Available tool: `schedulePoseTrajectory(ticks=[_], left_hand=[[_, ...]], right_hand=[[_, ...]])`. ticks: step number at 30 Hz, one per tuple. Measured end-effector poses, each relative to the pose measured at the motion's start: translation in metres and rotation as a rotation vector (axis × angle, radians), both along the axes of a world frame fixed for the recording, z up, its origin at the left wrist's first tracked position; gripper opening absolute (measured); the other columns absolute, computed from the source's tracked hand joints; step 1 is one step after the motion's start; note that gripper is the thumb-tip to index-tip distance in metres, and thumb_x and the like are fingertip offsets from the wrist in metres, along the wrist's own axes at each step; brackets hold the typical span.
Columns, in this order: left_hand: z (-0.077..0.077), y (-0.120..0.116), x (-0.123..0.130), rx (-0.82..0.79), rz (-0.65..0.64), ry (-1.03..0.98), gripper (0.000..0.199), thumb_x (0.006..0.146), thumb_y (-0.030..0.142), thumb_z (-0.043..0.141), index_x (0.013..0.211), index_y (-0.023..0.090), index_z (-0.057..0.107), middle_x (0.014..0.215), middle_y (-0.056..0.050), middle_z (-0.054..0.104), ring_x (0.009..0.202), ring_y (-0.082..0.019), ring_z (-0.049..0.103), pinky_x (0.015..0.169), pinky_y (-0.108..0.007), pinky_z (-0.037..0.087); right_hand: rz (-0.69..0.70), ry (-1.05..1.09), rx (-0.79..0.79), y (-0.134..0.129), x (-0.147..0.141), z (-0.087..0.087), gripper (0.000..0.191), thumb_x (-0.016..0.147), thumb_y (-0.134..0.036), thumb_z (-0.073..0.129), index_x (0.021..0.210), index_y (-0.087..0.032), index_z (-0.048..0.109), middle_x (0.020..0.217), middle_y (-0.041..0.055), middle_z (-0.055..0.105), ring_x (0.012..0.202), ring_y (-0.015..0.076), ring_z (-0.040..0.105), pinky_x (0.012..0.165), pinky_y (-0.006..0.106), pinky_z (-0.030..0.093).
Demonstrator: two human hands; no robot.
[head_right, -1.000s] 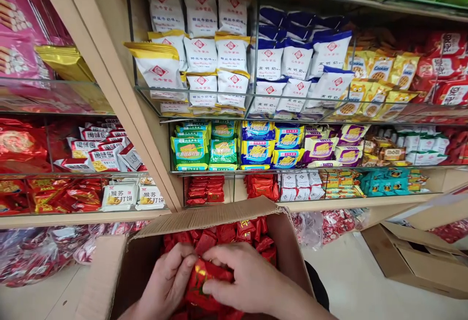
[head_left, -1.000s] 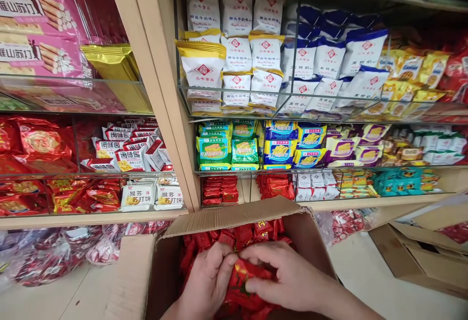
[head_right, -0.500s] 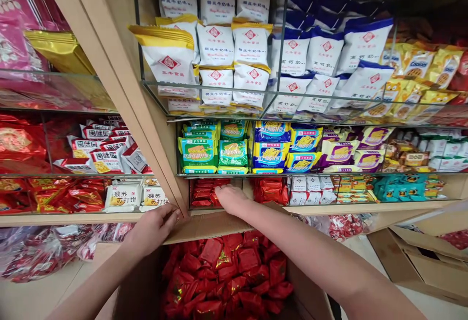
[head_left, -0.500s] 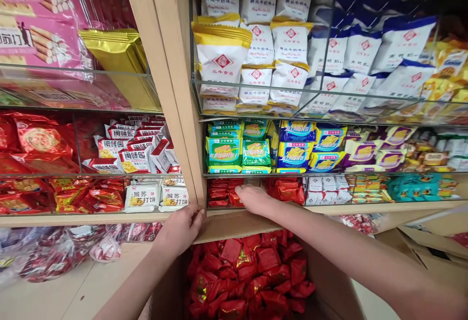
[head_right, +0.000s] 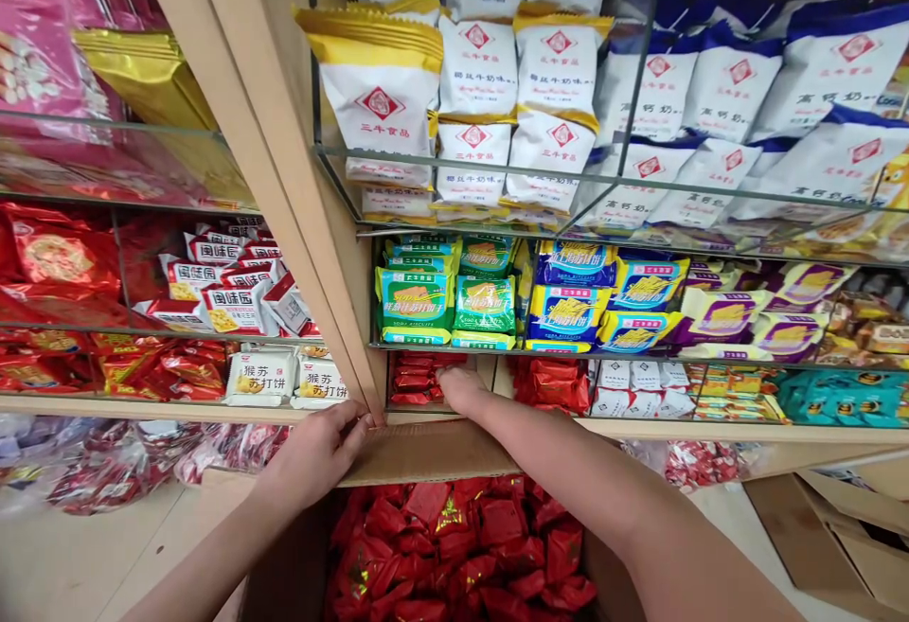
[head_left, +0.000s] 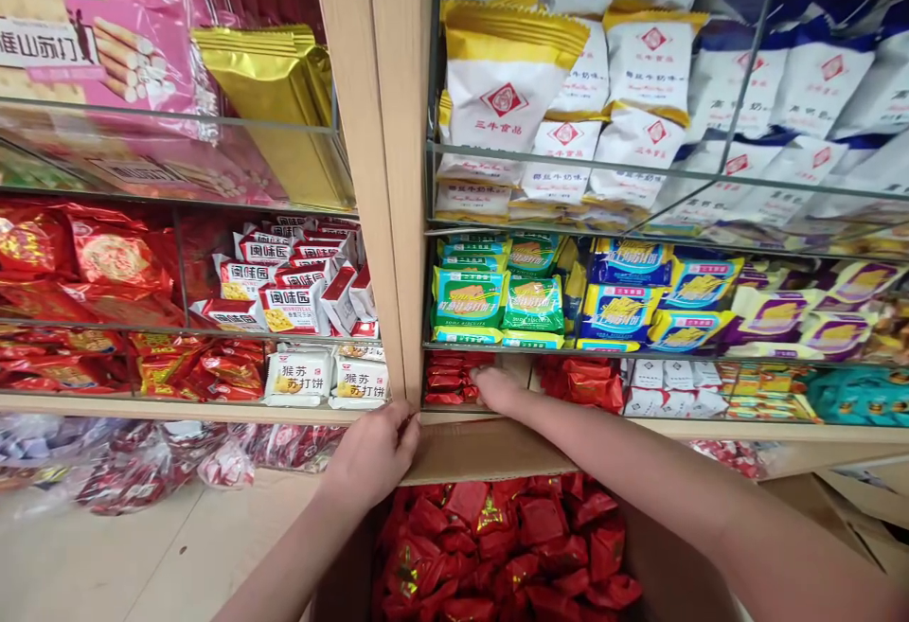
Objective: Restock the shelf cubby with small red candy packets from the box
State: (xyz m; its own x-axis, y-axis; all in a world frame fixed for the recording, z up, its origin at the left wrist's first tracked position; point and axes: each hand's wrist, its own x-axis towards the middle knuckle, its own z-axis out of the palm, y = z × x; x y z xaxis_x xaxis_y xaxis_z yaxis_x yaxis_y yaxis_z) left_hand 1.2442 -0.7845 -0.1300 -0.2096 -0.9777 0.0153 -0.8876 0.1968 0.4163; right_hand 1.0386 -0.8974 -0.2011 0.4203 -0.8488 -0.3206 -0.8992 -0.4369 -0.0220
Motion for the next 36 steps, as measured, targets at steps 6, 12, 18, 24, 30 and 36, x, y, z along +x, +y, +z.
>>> schedulePoseTrajectory(ticks=[6,12,18,24,30,36], left_hand=[[0.000,0.001,-0.001,-0.011,-0.003,-0.012,0.021,0.083,0.028,0.033,0.081,0.022,0.053,0.080,-0.005,0.067,0.077,-0.022,0.062,0.063,-0.028,0.038],[-0.003,0.002,-0.001,-0.025,-0.014,-0.008,0.023,0.084,0.030,0.031,0.081,0.023,0.053,0.079,-0.005,0.067,0.074,-0.020,0.062,0.062,-0.027,0.038],[-0.004,0.003,0.000,-0.041,-0.015,0.005,0.022,0.084,0.029,0.032,0.082,0.023,0.053,0.082,-0.005,0.067,0.077,-0.020,0.062,0.064,-0.027,0.039],[-0.005,0.002,0.001,-0.036,-0.006,0.018,0.022,0.084,0.029,0.033,0.080,0.022,0.054,0.081,-0.005,0.067,0.077,-0.020,0.061,0.065,-0.027,0.038],[-0.005,0.001,0.001,-0.014,0.010,0.035,0.022,0.083,0.028,0.034,0.081,0.022,0.055,0.080,-0.005,0.067,0.076,-0.019,0.061,0.065,-0.027,0.038],[-0.003,0.002,0.003,-0.010,0.022,0.059,0.021,0.083,0.027,0.035,0.080,0.022,0.055,0.079,-0.004,0.066,0.076,-0.019,0.061,0.065,-0.026,0.038]], right_hand=[[0.008,0.013,0.039,-0.003,0.000,-0.005,0.026,0.081,-0.030,0.048,0.099,-0.013,0.053,0.103,0.0072,0.054,0.092,0.0175,0.053,0.079,0.038,0.044],[0.023,0.029,0.047,-0.004,0.002,-0.003,0.025,0.082,-0.030,0.047,0.099,-0.013,0.052,0.103,0.0068,0.054,0.090,0.0168,0.053,0.076,0.037,0.045],[0.076,0.063,0.038,-0.001,0.007,0.004,0.025,0.080,-0.032,0.049,0.096,-0.012,0.054,0.101,0.0066,0.055,0.090,0.0170,0.053,0.077,0.037,0.044],[0.153,0.011,0.003,0.006,0.022,0.010,0.032,0.080,-0.034,0.048,0.104,-0.013,0.051,0.108,0.0092,0.052,0.094,0.0193,0.051,0.078,0.038,0.043],[0.165,0.023,0.029,0.000,0.044,0.005,0.025,0.082,-0.030,0.047,0.099,-0.013,0.053,0.102,0.0074,0.055,0.091,0.0175,0.053,0.077,0.037,0.045],[0.143,-0.012,0.030,0.007,0.046,0.033,0.025,0.078,-0.031,0.052,0.093,-0.012,0.057,0.096,0.0095,0.059,0.085,0.0186,0.056,0.070,0.033,0.045]])
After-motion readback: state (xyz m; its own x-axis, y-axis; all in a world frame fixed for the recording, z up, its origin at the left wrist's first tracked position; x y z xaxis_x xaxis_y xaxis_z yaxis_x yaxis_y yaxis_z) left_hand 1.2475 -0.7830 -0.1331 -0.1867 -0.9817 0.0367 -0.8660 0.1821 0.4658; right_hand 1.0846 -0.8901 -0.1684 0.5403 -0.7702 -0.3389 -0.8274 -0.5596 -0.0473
